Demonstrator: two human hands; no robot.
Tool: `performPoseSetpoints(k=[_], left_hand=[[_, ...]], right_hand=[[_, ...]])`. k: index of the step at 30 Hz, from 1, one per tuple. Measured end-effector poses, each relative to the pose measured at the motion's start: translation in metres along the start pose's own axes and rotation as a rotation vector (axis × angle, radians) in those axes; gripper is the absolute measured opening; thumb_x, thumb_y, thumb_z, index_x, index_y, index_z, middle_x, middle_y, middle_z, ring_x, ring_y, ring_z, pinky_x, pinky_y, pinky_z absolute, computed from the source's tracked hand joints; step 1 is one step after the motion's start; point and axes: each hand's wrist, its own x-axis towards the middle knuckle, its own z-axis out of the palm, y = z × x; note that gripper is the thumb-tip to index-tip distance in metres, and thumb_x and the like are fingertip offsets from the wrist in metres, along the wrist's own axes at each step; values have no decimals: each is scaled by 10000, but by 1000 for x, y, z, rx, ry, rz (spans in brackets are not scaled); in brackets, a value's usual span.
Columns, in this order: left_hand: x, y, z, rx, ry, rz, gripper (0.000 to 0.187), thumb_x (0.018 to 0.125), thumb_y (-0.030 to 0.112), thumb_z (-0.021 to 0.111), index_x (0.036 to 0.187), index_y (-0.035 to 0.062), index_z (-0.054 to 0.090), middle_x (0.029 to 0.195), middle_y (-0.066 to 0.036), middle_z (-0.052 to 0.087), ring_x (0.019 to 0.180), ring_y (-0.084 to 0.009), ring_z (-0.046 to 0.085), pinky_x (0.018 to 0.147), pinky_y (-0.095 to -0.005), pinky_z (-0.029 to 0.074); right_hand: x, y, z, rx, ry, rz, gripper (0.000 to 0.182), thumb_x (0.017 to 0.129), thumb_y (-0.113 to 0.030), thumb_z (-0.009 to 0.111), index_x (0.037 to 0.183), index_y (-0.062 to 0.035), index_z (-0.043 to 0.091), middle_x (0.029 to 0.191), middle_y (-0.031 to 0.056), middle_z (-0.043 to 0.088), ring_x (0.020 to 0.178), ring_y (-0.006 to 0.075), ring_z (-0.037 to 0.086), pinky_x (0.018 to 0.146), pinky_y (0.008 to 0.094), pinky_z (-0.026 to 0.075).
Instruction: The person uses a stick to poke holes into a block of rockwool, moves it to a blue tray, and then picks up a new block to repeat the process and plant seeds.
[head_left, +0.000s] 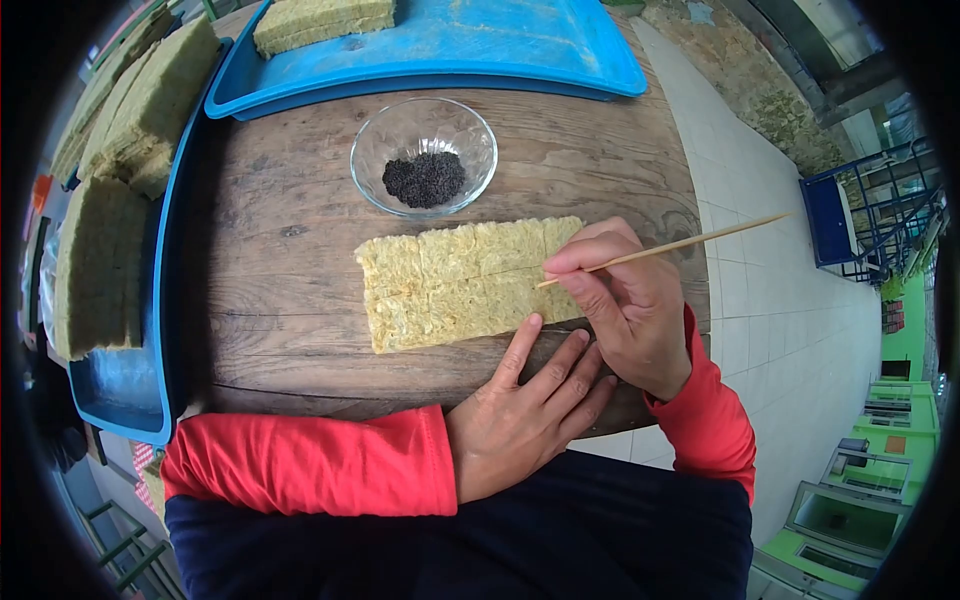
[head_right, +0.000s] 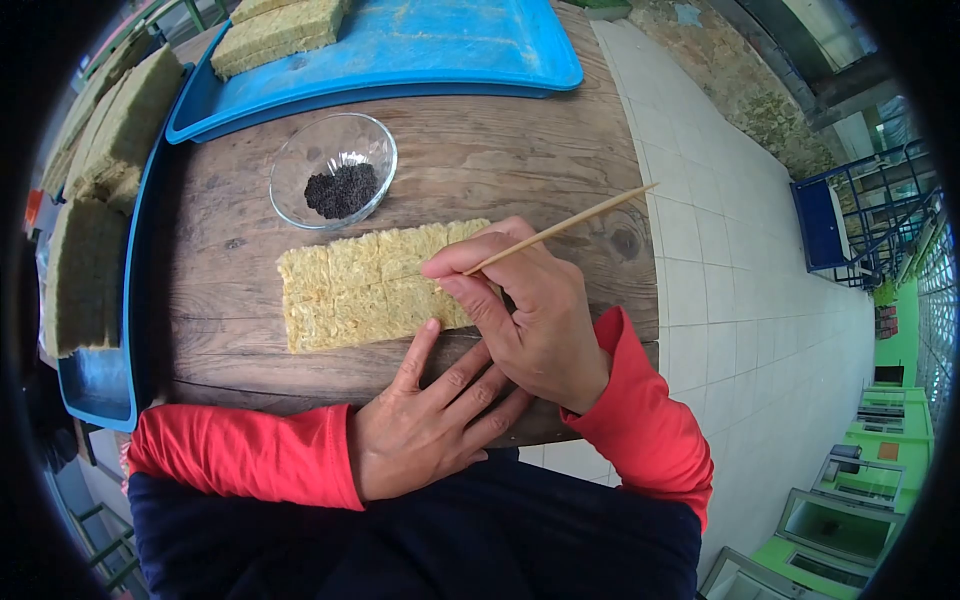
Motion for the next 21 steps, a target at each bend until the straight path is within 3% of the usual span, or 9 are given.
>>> performPoseSetpoints(k=[2, 21], left_hand=[[0, 0, 0, 2, 3, -2, 719, 674, 453, 675, 1290, 153, 456, 1298, -99, 456, 1297, -296, 346, 1042, -663, 151], [0, -1, 0, 7, 11, 9, 712, 675, 453, 671, 1287, 156, 462, 1276, -89, 471, 1298, -299, 344, 1041, -666, 146]], right_hand=[[3, -1, -2, -101, -41, -96, 100, 803, -20, 631, 893, -56, 656, 807, 77, 631, 737, 202, 591, 599, 291, 477], [4, -5, -2, -137, -78, -72, 109, 794, -39, 637, 888, -75, 678, 781, 54, 635, 777, 217, 590, 619, 312, 484]])
